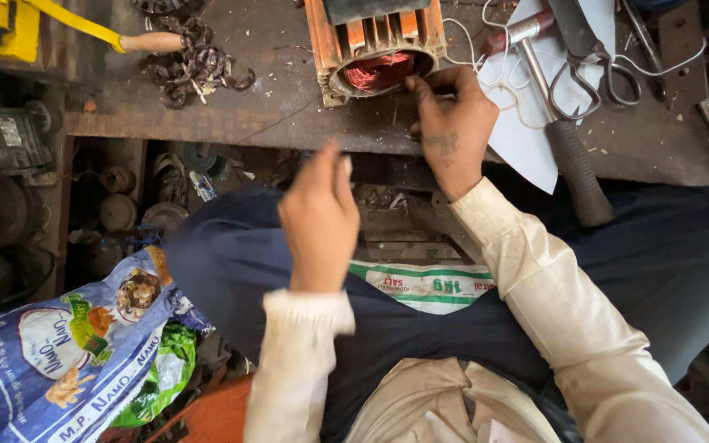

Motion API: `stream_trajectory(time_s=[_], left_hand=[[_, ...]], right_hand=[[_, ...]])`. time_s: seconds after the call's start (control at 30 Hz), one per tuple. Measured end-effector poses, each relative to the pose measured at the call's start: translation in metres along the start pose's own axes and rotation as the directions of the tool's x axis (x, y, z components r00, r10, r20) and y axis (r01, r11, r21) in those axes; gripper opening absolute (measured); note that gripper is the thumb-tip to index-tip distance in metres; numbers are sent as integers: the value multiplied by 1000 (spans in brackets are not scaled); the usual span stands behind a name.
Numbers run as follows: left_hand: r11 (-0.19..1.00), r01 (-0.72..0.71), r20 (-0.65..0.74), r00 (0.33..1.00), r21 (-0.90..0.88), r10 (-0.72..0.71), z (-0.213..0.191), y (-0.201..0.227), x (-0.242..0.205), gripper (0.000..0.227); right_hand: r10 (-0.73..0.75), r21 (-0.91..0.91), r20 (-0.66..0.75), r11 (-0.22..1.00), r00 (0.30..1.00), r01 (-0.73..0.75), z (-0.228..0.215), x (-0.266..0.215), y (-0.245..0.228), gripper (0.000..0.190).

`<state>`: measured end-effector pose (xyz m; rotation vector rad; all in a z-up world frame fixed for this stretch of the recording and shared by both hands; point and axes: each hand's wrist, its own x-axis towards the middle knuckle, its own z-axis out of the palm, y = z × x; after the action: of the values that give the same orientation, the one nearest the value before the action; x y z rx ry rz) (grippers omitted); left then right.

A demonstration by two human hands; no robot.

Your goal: The person winds copper wire into the slots of a motor stator, using a wooden tool to press the coils down. They use shears to cut the wire and a hammer to tap the stator, ensuring the windings are tight and properly seated.

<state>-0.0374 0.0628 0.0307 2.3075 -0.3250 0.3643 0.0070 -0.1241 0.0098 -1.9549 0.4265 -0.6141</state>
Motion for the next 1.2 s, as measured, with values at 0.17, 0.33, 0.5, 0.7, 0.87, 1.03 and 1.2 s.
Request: stream_trajectory(time_s=[0.17,0.33,0.5,0.7,0.87,1.03,1.2], left_hand=[[903,346,-85,922,-256,-378,49,-13,54,29],[555,396,28,831,-731,-556,81,-12,53,47],[697,378,-61,854,-609,-516,95,-15,56,56],[603,291,-62,867,-743,-495,107,-31,56,42],[719,295,-122,876,-630,-466,102,-29,59,34],[879,336,-163,899,-339,-407,91,-25,67,37],[908,378,-188,893,-183,-410,81,-14,72,52]], right_hand=[[18,-13,6,1000,1000,-18,-4,0,-8,25],[-151,-101,-50,984,987,146,-2,-3,-3,21],[260,180,58,947,964,-266,8,-4,-6,17],[222,446,200,847,954,-291,15,-7,-4,13],[143,353,148,917,979,-187,15,-8,-1,13],[-270,-176,-16,949,963,263,7,-9,12,13],[-319,-193,-82,935,944,299,9,-7,15,21]])
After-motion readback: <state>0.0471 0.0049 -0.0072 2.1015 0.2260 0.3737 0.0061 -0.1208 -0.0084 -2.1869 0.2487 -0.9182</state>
